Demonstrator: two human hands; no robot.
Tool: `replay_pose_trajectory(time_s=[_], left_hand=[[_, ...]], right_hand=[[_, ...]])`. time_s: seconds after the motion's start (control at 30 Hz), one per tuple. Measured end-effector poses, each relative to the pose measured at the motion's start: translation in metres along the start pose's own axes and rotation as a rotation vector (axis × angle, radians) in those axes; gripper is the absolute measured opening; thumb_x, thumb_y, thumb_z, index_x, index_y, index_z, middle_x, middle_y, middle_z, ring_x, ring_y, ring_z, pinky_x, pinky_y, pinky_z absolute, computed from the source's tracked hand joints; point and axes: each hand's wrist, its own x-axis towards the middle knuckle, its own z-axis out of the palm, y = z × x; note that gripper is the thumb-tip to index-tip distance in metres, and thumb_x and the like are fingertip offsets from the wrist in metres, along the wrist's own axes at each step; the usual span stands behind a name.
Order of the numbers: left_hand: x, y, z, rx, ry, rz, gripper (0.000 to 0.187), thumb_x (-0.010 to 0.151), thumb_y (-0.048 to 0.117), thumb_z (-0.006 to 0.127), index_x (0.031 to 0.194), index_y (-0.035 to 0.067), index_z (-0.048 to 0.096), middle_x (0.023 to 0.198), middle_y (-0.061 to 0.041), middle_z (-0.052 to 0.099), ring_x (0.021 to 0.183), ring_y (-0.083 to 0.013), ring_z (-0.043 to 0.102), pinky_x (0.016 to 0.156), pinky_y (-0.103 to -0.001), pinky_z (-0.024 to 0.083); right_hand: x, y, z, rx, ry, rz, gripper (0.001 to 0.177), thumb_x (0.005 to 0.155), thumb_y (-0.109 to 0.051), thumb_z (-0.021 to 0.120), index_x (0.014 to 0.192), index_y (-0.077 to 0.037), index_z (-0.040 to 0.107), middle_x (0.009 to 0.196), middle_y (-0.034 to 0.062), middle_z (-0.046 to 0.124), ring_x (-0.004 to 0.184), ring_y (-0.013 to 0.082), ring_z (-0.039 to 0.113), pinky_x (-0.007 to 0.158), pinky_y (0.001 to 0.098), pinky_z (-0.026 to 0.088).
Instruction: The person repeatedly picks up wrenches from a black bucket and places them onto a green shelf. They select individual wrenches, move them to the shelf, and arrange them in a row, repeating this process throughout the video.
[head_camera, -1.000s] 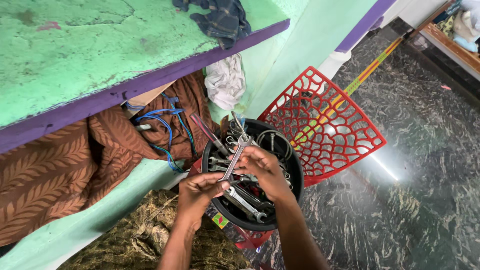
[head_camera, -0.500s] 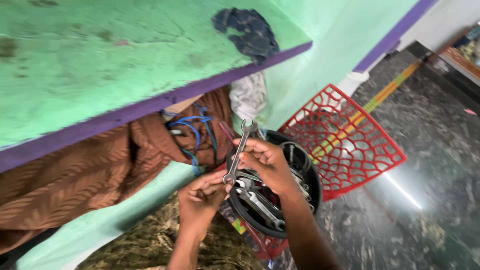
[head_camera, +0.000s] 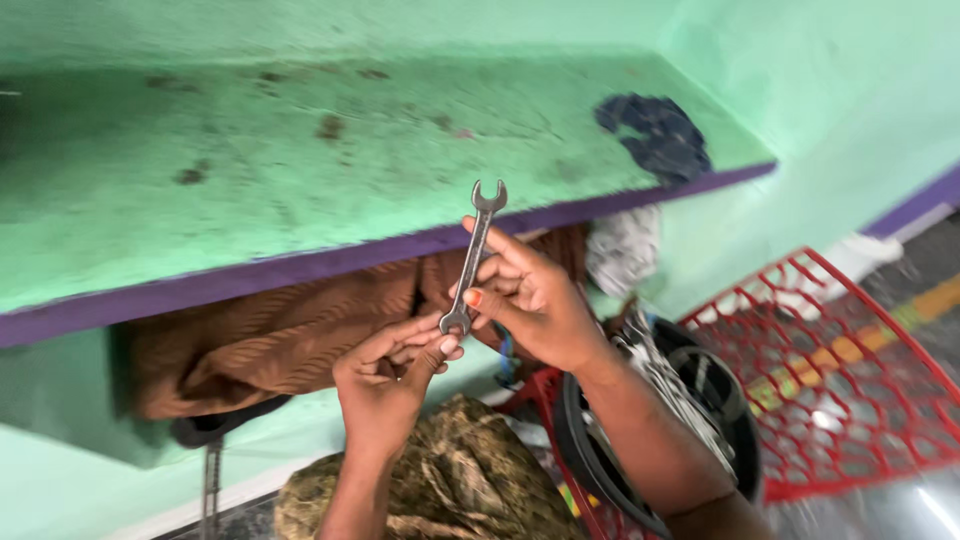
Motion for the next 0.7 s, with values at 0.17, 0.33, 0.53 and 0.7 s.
replay_pose_trajectory(time_s=[0.17, 0.33, 0.53, 0.7], left_hand=[[0.012, 0.027, -0.046, 0.129, 0.083, 0.269, 0.026, 0.085, 0.001, 0.080, 0.111, -0.004, 0.076, 0.104, -0.012, 0.080, 0.087, -0.0123, 0.075, 0.076, -0.025, 0.061], [0.037, 0.082, -0.104, 0.510, 0.337, 0.454, 0.018, 0.089, 0.012, 0.081, 0.105, 0.003, 0.080, 0.093, -0.008, 0.081, 0.078, -0.0093, 0.073, 0.069, -0.024, 0.059], [0.093, 0.142, -0.192, 0.995, 0.505, 0.706, 0.013, 0.097, 0.010, 0.074, 0.105, 0.000, 0.078, 0.089, -0.017, 0.075, 0.072, -0.0252, 0.073, 0.068, -0.035, 0.055], [0.135, 0.143, -0.241, 1.181, 0.576, 0.733, 0.032, 0.090, 0.003, 0.071, 0.122, -0.002, 0.070, 0.118, -0.025, 0.070, 0.103, -0.0437, 0.068, 0.089, -0.048, 0.055]], right_hand=[[0.051, 0.001, 0.035, -0.040, -0.102, -0.022, 0.073, 0.099, -0.006, 0.068, 0.163, -0.002, 0.032, 0.106, 0.0098, 0.071, 0.093, 0.0121, 0.069, 0.075, 0.0274, 0.061], [0.122, 0.009, 0.066, -0.076, -0.217, 0.062, 0.075, 0.093, -0.007, 0.072, 0.156, 0.007, 0.035, 0.100, 0.0121, 0.073, 0.084, 0.0137, 0.070, 0.066, 0.0284, 0.061], [0.214, 0.022, 0.110, -0.180, -0.327, 0.141, 0.073, 0.090, -0.010, 0.075, 0.150, 0.011, 0.040, 0.106, 0.0172, 0.075, 0.078, 0.0165, 0.071, 0.063, 0.0285, 0.061], [0.289, 0.034, 0.149, -0.225, -0.372, 0.221, 0.066, 0.086, -0.009, 0.078, 0.142, 0.012, 0.051, 0.112, 0.0203, 0.074, 0.083, 0.0200, 0.076, 0.065, 0.0313, 0.066]])
